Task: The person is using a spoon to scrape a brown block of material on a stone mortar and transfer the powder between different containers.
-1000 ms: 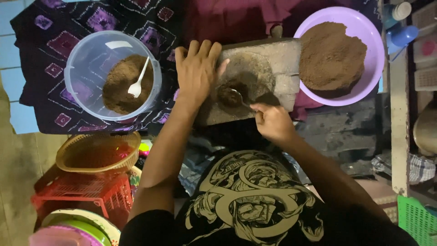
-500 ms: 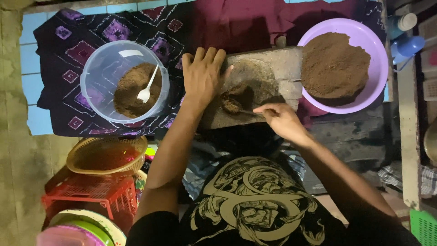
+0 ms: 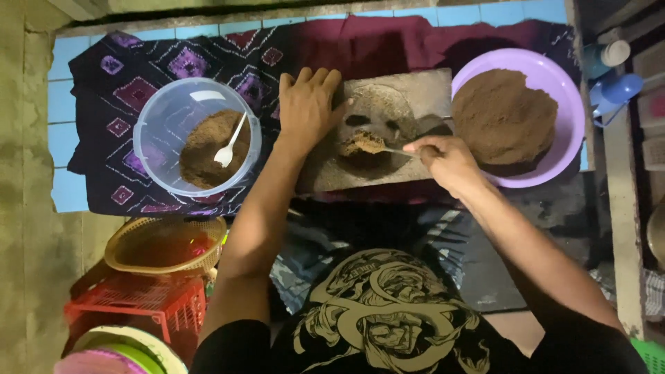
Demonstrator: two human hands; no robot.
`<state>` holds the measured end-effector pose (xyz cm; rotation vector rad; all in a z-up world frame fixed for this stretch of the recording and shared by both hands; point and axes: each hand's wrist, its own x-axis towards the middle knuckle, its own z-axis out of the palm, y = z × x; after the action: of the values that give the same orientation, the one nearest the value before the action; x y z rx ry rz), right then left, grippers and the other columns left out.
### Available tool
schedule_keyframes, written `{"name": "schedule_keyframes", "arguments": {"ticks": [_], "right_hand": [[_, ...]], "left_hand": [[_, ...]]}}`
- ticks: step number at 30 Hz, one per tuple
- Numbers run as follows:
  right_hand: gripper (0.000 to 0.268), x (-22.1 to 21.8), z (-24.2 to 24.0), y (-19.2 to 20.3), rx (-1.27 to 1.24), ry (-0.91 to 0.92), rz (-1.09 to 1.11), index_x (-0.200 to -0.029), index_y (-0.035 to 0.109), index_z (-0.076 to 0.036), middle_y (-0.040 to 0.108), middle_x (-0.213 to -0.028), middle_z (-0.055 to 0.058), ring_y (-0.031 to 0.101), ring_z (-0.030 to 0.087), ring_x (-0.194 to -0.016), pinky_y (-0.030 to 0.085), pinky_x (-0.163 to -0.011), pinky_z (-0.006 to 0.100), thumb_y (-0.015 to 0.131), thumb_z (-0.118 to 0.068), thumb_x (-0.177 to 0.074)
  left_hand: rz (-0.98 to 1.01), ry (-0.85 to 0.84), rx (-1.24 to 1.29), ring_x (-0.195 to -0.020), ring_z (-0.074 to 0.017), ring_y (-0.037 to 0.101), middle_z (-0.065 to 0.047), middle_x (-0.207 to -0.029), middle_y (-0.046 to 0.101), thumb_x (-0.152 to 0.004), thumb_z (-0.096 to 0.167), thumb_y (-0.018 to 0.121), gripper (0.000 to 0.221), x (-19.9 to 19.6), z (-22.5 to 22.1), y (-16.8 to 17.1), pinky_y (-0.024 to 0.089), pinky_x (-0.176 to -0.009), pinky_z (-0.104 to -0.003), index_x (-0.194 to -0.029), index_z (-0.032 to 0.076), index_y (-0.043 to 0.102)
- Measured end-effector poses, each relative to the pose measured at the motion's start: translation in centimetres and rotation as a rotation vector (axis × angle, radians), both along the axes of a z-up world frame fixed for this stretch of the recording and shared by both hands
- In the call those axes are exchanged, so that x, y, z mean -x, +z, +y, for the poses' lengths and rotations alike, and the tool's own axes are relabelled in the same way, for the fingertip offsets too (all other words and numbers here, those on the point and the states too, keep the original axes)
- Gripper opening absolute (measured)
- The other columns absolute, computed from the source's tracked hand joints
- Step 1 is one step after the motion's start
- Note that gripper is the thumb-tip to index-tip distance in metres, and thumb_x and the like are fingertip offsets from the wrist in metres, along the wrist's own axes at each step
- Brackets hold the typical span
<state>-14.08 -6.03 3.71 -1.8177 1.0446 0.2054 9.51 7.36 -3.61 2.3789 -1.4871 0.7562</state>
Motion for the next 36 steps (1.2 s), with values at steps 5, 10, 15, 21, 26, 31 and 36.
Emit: {"name": "schedule_keyframes", "arguments": {"ticks": [5, 10, 15, 21, 26, 31, 36], "right_hand": [[0.034, -0.9, -2.4, -0.3, 0.059, -0.038, 0.004, -0.112, 0.08, -0.02, 0.052, -0.052, -0.001, 0.027, 0.01, -0.041, 0.019, -0.042, 0.027, 0.047, -0.014, -0.103], [0.028, 0.0, -3.2, -2.0, 0.224, -0.067, -0.259, -0.105, 0.082, -0.018, 0.068, -0.073, 0.017, 0.058, 0.021, -0.063, 0.048, -0.058, 0.033, 0.057, -0.013, -0.093], [0.028, -0.6, -2.9, 1.1, 0.213, -0.074, -0.287, -0.106, 0.082, -0.014, 0.071, -0.082, 0.021, 0.064, 0.025, -0.076, 0.053, -0.069, 0.038, 0.057, -0.012, -0.093], [0.024, -0.9, -4.4, 0.4, 0.251, -0.051, -0.266, -0.101, 0.082, -0.017, 0.072, -0.085, 0.02, 0.067, 0.029, -0.078, 0.054, -0.071, 0.04, 0.06, -0.017, -0.091], [0.024, -1.1, -5.0, 2.5, 0.263, -0.028, -0.288, -0.104, 0.082, -0.018, 0.072, -0.088, 0.016, 0.066, 0.026, -0.083, 0.053, -0.073, 0.038, 0.062, -0.018, -0.092], [0.018, -1.2, -5.4, 3.9, 0.395, 0.075, -0.282, -0.094, 0.083, -0.023, 0.065, -0.059, 0.006, 0.063, 0.019, -0.057, 0.048, -0.059, 0.027, 0.065, -0.02, -0.09], [0.018, -0.9, -5.8, 4.2, 0.381, 0.067, -0.276, -0.092, 0.082, -0.025, 0.064, -0.057, 0.005, 0.063, 0.02, -0.056, 0.048, -0.057, 0.029, 0.064, -0.021, -0.089]], "left_hand": [[0.082, -0.018, -0.117, -0.085, -0.0239, 0.065, 0.003, -0.094, 0.074, -0.081, 0.065, 0.081, 0.052, -2.6, -1.7, -1.2, 0.042, -0.074, -0.043, -0.101, 0.019, 0.066], [0.255, -0.034, -0.184, -0.095, -0.0251, 0.069, -0.002, -0.098, 0.074, -0.086, 0.051, 0.074, 0.039, -3.7, -2.2, -0.1, 0.047, -0.085, -0.05, -0.106, 0.018, 0.067], [0.334, -0.035, -0.178, -0.095, -0.0302, 0.071, -0.008, -0.098, 0.075, -0.092, 0.053, 0.06, 0.041, -4.5, -3.0, -0.5, 0.046, -0.086, -0.055, -0.107, 0.015, 0.068], [0.845, -0.128, 0.176, -0.127, -0.0357, 0.061, -0.015, -0.132, 0.064, -0.11, 0.028, 0.033, 0.043, -1.4, -1.9, 3.0, 0.044, -0.109, -0.049, -0.138, 0.014, 0.062], [1.866, -0.234, 1.153, -0.157, -0.0493, 0.011, -0.035, -0.167, 0.019, -0.108, 0.021, 0.025, 0.057, 5.0, -1.8, 3.8, 0.01, -0.131, -0.057, -0.158, -0.006, 0.031], [2.166, -0.193, 1.341, -0.157, -0.0427, 0.021, -0.026, -0.164, 0.029, -0.111, 0.039, 0.021, 0.063, 6.8, -3.7, 1.6, 0.011, -0.13, -0.053, -0.16, 0.001, 0.033], [2.315, -0.293, 1.467, -0.152, -0.0398, 0.035, -0.025, -0.155, 0.043, -0.112, 0.045, 0.019, 0.068, 8.2, -5.7, 0.6, 0.019, -0.129, -0.05, -0.157, -0.002, 0.038]]}}
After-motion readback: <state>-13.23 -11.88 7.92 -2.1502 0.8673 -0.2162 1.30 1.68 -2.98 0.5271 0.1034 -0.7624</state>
